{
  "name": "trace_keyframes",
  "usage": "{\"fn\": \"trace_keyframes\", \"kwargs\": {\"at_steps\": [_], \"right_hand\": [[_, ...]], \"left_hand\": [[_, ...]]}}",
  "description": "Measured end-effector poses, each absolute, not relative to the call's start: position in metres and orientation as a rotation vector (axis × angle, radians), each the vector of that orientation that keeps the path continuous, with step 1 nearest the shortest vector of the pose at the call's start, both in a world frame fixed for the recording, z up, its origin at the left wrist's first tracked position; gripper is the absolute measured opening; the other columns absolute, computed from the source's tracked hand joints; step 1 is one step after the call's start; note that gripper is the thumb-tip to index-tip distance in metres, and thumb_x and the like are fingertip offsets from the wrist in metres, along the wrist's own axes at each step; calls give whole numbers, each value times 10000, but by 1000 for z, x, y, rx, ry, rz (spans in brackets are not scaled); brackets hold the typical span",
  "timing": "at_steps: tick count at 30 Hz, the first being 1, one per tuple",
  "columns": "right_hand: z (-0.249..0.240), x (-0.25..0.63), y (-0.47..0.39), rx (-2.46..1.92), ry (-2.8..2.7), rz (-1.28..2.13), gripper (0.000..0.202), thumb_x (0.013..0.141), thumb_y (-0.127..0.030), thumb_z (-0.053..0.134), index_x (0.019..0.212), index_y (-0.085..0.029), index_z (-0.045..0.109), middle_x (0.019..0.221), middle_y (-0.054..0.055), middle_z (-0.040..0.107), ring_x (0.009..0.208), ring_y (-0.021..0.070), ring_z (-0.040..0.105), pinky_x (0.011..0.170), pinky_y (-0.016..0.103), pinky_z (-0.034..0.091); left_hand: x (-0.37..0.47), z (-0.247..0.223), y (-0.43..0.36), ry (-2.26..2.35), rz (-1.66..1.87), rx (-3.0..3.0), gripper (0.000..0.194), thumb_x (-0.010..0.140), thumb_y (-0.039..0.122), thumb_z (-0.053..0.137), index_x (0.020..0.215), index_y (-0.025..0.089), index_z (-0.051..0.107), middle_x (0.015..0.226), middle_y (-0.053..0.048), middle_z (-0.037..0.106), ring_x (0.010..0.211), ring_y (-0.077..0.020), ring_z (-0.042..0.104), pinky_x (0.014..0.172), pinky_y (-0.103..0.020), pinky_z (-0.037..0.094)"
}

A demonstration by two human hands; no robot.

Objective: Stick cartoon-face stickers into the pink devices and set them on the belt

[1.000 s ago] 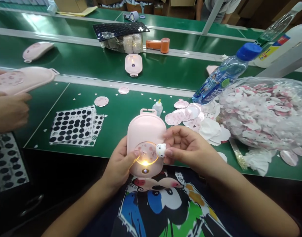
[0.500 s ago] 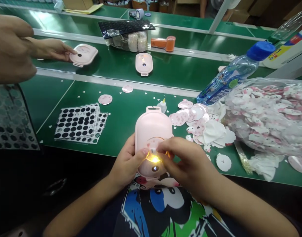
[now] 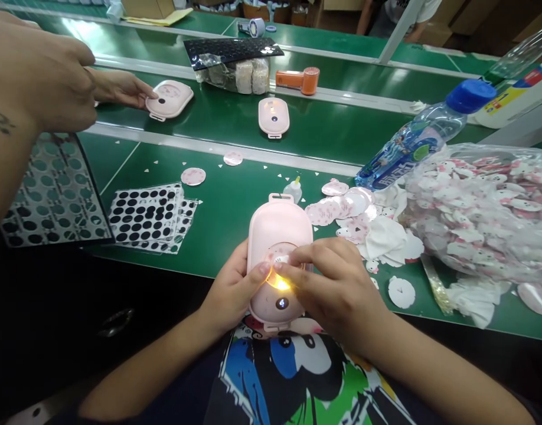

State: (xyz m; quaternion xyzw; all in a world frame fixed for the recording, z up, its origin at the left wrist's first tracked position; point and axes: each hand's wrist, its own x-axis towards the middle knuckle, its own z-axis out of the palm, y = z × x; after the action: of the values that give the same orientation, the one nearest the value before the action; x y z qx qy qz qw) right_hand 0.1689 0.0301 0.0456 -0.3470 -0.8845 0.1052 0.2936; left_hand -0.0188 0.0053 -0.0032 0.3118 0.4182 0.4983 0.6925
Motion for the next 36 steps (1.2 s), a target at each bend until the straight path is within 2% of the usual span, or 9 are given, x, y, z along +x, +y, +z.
{"fn": "trace_keyframes", "kwargs": {"at_steps": [7, 15, 20, 24, 28, 32, 36], "right_hand": [[42, 175, 28, -982, -2355, 289, 199, 919, -198, 594, 1068, -290, 689, 1048, 8, 690, 976, 213, 531, 811, 399, 317], [38, 173, 32, -955, -2343, 300, 183, 916, -177, 592, 1026, -285, 690, 1075, -4, 703, 1029, 215, 538, 856, 409, 302], [39, 172, 36, -948, -2374, 294, 158, 918, -166, 587, 940, -275, 700, 995, -23, 719, 972, 208, 549, 832, 406, 296], [44, 177, 39, -925, -2465, 306, 189, 897, -165, 626, 1021, -291, 691, 1041, -22, 708, 1018, 230, 529, 844, 417, 283], [45, 180, 43, -847, -2489, 133, 204, 916, -161, 607, 1061, -280, 687, 1074, -21, 727, 1018, 231, 536, 901, 437, 281], [43, 178, 43, -831, -2439, 167, 185, 916, -170, 615, 1055, -264, 694, 1065, -22, 742, 988, 224, 551, 901, 425, 333], [42, 175, 38, -905, -2297, 270, 172, 889, -140, 639, 1033, -218, 689, 1035, 5, 749, 960, 220, 547, 864, 385, 406]], "left_hand": [[-18, 3, 7, 979, 1081, 704, 465, 847, 378, 698, 1254, 186, 579, 1202, -123, 683, 1096, -307, 636, 873, -396, 540], [-17, 4, 6, 980, 1043, 738, 478, 872, 390, 670, 1275, 166, 540, 1244, -137, 657, 1138, -317, 614, 930, -430, 506], [-16, 1, 6, 990, 1025, 737, 496, 872, 393, 660, 1295, 172, 524, 1281, -137, 636, 1192, -339, 578, 972, -457, 472], [-16, 4, 7, 1010, 1021, 825, 525, 833, 355, 696, 1298, 174, 531, 1282, -125, 638, 1201, -341, 568, 963, -430, 472], [-18, 11, 10, 1022, 1023, 953, 524, 845, 343, 673, 1317, 175, 520, 1302, -121, 628, 1199, -335, 571, 942, -405, 480], [-21, 15, 11, 1121, 996, 1074, 525, 844, 298, 656, 1333, 171, 513, 1319, -114, 614, 1186, -325, 570, 974, -419, 458], [-22, 18, 12, 1168, 996, 1085, 594, 822, 358, 686, 1348, 157, 499, 1326, -131, 604, 1164, -339, 573, 978, -452, 454]]}}
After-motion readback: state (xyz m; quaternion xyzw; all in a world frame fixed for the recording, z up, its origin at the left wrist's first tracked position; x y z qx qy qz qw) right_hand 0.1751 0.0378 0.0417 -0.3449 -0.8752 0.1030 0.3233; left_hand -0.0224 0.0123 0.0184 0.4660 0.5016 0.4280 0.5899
